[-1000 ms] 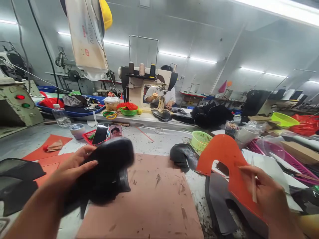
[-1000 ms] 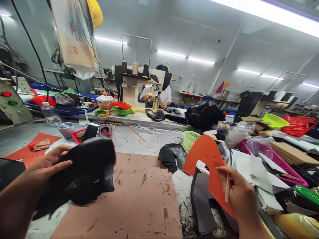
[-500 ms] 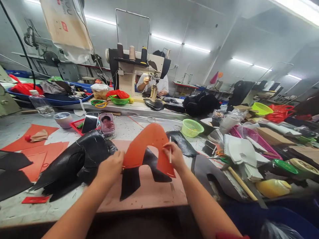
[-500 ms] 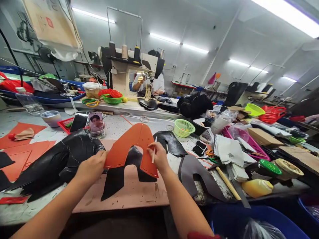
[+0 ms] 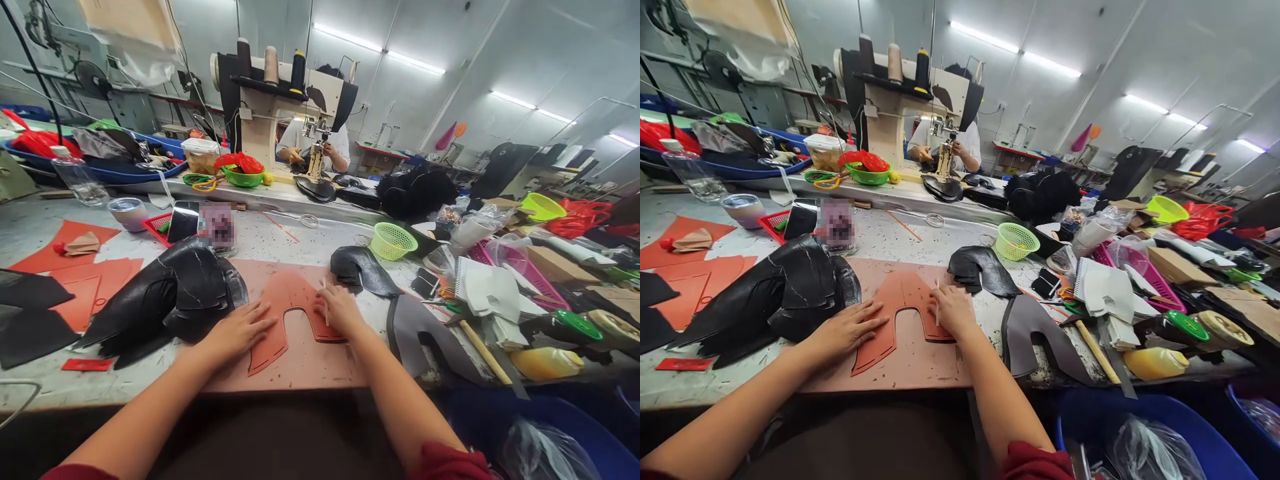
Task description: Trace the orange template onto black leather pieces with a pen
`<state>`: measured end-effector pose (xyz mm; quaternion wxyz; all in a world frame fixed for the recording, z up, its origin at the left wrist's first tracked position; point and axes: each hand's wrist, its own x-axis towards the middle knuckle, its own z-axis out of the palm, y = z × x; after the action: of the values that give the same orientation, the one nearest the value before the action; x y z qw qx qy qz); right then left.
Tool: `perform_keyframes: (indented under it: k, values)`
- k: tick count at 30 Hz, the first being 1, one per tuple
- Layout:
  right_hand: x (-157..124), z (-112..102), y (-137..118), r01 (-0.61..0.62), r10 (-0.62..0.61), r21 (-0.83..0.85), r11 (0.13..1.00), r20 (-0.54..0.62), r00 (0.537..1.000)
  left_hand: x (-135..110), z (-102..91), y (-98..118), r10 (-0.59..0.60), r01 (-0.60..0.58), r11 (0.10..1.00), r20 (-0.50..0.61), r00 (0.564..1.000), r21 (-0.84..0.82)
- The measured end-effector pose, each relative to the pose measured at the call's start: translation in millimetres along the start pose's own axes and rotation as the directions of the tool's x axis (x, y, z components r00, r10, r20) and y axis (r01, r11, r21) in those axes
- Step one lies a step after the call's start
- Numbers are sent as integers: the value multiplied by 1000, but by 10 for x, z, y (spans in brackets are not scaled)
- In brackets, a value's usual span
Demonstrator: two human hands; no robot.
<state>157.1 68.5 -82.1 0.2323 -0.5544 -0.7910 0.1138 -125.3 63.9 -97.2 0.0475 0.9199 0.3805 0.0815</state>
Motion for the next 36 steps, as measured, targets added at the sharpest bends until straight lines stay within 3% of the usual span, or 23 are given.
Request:
perform_keyframes:
  k: [5, 15, 20, 24, 33, 36]
  values:
    - [-255, -112, -25, 37, -36, 3, 999, -147, 989, 22, -43, 41, -18, 22, 999, 78, 997, -41]
    - [-400, -227, -252, 26, 17, 255, 967, -168, 986, 2, -44, 78, -14, 17, 999, 87, 996, -33]
    - [-390, -167, -525, -1, 8, 480, 877, -14, 1000, 9, -60, 94, -3, 5, 1000, 77, 997, -30]
    - [-384, -11, -698, -40, -30, 553, 832, 117, 993, 8, -83, 106, -3, 4, 1000, 76, 997, -5]
    - [-348, 127, -861, -60, -64, 489, 870, 232, 971, 0, -91, 126, 2, -5, 999, 87, 996, 35]
    - [-346, 166, -988, -15, -109, 422, 906, 266, 958, 7, -99, 137, 11, -14, 999, 82, 997, 39]
